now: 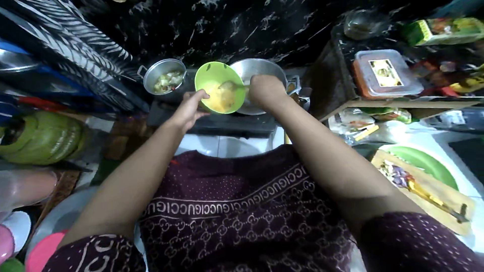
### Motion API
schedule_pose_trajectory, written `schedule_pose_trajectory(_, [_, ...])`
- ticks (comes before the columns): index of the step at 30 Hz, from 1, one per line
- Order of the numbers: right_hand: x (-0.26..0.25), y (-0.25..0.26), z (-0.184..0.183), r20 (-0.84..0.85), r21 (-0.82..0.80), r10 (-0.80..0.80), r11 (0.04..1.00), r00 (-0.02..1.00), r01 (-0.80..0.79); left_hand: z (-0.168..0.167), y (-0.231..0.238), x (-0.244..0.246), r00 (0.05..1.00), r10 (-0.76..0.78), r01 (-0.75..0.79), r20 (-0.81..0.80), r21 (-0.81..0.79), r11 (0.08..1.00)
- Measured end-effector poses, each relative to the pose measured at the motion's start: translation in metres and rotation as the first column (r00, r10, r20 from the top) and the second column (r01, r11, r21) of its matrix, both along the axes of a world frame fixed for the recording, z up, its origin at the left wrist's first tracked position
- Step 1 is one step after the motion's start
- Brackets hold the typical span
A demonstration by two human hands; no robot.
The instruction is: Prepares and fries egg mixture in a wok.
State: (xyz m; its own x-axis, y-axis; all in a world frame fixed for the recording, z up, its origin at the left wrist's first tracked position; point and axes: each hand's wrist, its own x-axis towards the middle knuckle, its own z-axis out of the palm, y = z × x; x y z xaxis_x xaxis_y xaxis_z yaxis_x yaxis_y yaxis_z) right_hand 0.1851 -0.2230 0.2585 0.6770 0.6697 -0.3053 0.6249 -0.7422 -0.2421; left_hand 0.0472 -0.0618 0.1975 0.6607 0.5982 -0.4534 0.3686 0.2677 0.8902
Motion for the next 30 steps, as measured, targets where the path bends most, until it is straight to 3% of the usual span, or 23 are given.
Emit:
schedule_pose_trajectory(2, [0.003, -0.006, -0.004, -0.158, -0.013, -0.003, 1.000, 0.987, 0.001, -0.006, 0.002, 0.004, 1.000, 0.003, -0.003, -0.001, -0.013, 1.000])
schedule_pose_trajectory(4, [0.015, -0.010, -0.020, -0.243, 0.064, 0.099, 0.994, 0.965, -0.086, -0.009, 0.002, 0.007, 1.000, 0.002, -0.002, -0.003, -0.028, 1.000])
schedule_pose_trajectory(6, [0.024, -0.009, -0.029, -0.236, 0.124, 0.109, 0.989, 0.966, -0.081, -0.008, 0.002, 0.010, 1.000, -0.017, 0.018, 0.010, -0.030, 0.999])
schedule_pose_trajectory(8, [0.019, -0.009, -0.016, -0.238, 0.081, -0.105, 0.989, 0.966, 0.128, -0.008, 0.000, 0.014, 1.000, -0.023, 0.023, 0.017, -0.016, 1.000])
schedule_pose_trajectory(9, [0.018, -0.010, -0.013, -0.232, 0.054, -0.125, 0.989, 0.965, 0.141, -0.009, 0.000, 0.016, 1.000, -0.017, 0.017, 0.014, -0.004, 1.000])
schedule_pose_trajectory(12, [0.031, -0.011, -0.031, -0.272, 0.103, 0.040, 0.995, 0.961, -0.012, -0.013, 0.005, 0.022, 1.000, -0.025, 0.025, -0.007, 0.012, 1.000])
schedule_pose_trajectory(16, [0.031, -0.007, -0.025, -0.274, 0.080, -0.029, 0.995, 0.961, 0.053, -0.013, 0.008, 0.032, 0.998, -0.057, 0.057, 0.010, 0.004, 0.998])
schedule_pose_trajectory(18, [0.034, -0.008, -0.029, -0.292, 0.140, 0.017, 0.990, 0.956, 0.025, -0.015, 0.010, 0.036, 0.997, -0.077, 0.077, 0.010, 0.005, 0.997])
schedule_pose_trajectory(22, [0.028, -0.006, -0.024, -0.038, 0.138, -0.012, 0.990, 0.999, 0.017, -0.015, 0.009, 0.041, 0.994, -0.107, 0.106, 0.038, 0.008, 0.994])
schedule_pose_trajectory(27, [0.042, -0.010, -0.034, 0.094, 0.146, 0.277, 0.946, 0.956, -0.288, -0.016, 0.013, 0.047, 0.994, -0.108, 0.108, 0.033, 0.014, 0.994])
schedule_pose_trajectory(30, [0.050, -0.016, -0.029, 0.159, 0.189, 0.192, 0.957, 0.968, -0.221, -0.020, 0.017, 0.053, 0.993, -0.115, 0.114, 0.039, 0.038, 0.993])
